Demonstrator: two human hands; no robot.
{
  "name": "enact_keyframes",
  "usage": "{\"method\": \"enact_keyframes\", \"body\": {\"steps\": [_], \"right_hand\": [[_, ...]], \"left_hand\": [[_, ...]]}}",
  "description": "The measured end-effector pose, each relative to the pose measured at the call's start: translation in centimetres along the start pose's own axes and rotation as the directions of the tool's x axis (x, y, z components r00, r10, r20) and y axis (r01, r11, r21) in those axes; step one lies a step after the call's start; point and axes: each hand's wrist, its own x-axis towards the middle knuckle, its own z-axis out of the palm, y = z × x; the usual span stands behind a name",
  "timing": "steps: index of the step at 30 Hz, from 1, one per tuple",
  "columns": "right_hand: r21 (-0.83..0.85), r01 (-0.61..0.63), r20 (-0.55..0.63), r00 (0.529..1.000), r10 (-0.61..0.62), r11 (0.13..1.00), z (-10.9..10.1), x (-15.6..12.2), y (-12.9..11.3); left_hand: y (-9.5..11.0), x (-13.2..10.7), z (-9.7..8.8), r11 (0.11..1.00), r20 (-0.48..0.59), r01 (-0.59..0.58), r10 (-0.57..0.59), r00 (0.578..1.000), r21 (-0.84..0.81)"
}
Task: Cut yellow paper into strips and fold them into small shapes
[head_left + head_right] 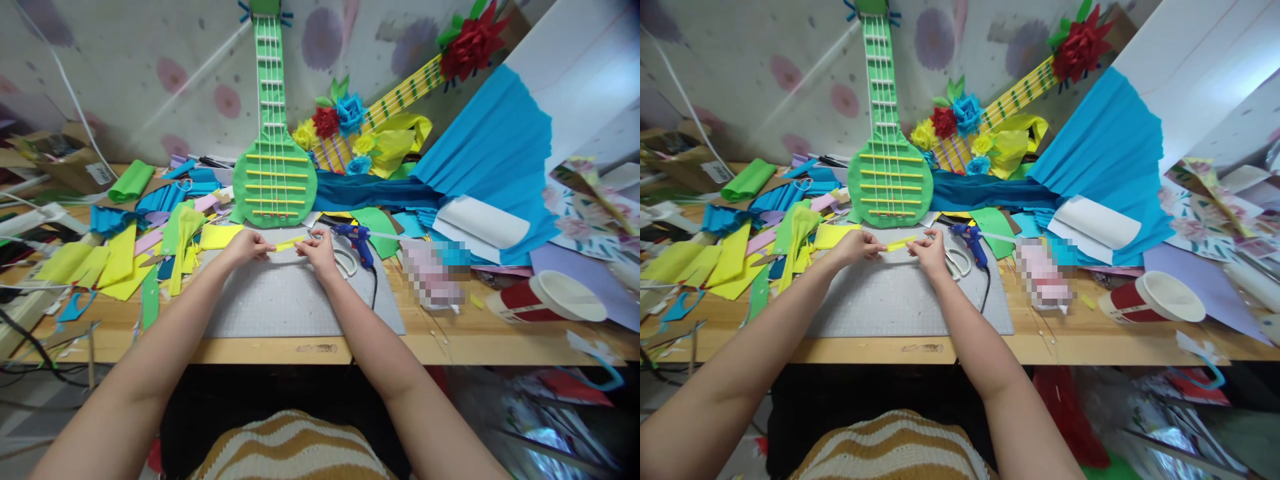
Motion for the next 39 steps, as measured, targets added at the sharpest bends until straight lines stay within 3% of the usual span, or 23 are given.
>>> {"method": "enact_keyframes", "body": {"steps": [3, 6, 8, 12, 15, 18, 21, 25, 28, 31, 33, 37, 39], "right_hand": [[0.019, -0.007, -0.005, 1.000, 0.007, 1.000, 0.2, -0.1, 0.2], [0.045, -0.023, -0.010, 1.000, 0.023, 0.999, 0.3, -0.1, 0.3], [0.054, -0.027, -0.016, 0.999, 0.028, 0.998, 0.4, 0.0, 0.3], [0.030, -0.021, -0.028, 0.999, 0.021, 0.999, 0.4, 0.1, 0.3], [0.000, -0.006, -0.021, 1.000, 0.006, 1.000, 0.3, 0.2, 0.6], [-0.074, 0.067, -0.035, 0.997, -0.070, 0.995, 0.1, 0.3, 1.0], [-0.215, 0.151, -0.071, 0.983, -0.170, 0.965, -0.1, 0.2, 1.3], [-0.325, 0.157, -0.055, 0.981, -0.185, 0.933, -0.2, 0.1, 1.3], [-0.340, 0.152, -0.045, 0.983, -0.177, 0.928, -0.2, -0.1, 1.1], [-0.352, 0.154, -0.023, 0.985, -0.173, 0.923, -0.2, -0.2, 1.0], [-0.376, 0.167, 0.010, 0.984, -0.176, 0.911, -0.3, -0.2, 1.1], [-0.431, 0.182, 0.059, 0.983, -0.174, 0.884, -0.2, -0.1, 1.2], [-0.460, 0.176, 0.070, 0.984, -0.163, 0.870, -0.2, -0.1, 1.3]], "left_hand": [[-0.1, -0.1, -0.5, 1.000, -0.021, -0.006, 0.006, 1.000, -0.001], [-0.1, -0.5, -0.6, 0.996, -0.112, -0.052, 0.043, 0.993, -0.076], [0.0, -0.8, -0.2, 0.984, -0.135, -0.101, 0.081, 0.988, -0.149], [0.0, -0.7, 1.3, 0.933, -0.070, -0.160, 0.145, 0.987, -0.323], [-0.5, 0.3, 1.9, 0.921, -0.133, -0.154, 0.112, 0.985, -0.359], [-0.7, 1.8, 1.7, 0.969, -0.242, -0.145, 0.095, 0.966, -0.202], [0.1, 2.8, 1.5, 0.990, -0.327, -0.079, 0.113, 0.938, 0.117], [1.7, 2.6, 2.1, 0.899, -0.339, 0.024, 0.141, 0.930, 0.438], [1.7, 2.2, 2.3, 0.805, -0.364, 0.001, 0.267, 0.892, 0.593], [0.6, 1.7, 0.6, 0.748, -0.410, -0.031, 0.397, 0.821, 0.662], [-0.6, 1.5, -1.7, 0.746, -0.426, -0.037, 0.419, 0.802, 0.665], [-3.5, 0.8, -6.7, 0.708, -0.388, 0.045, 0.331, 0.860, 0.704], [-4.8, 0.4, -8.1, 0.671, -0.374, 0.085, 0.299, 0.878, 0.737]]}}
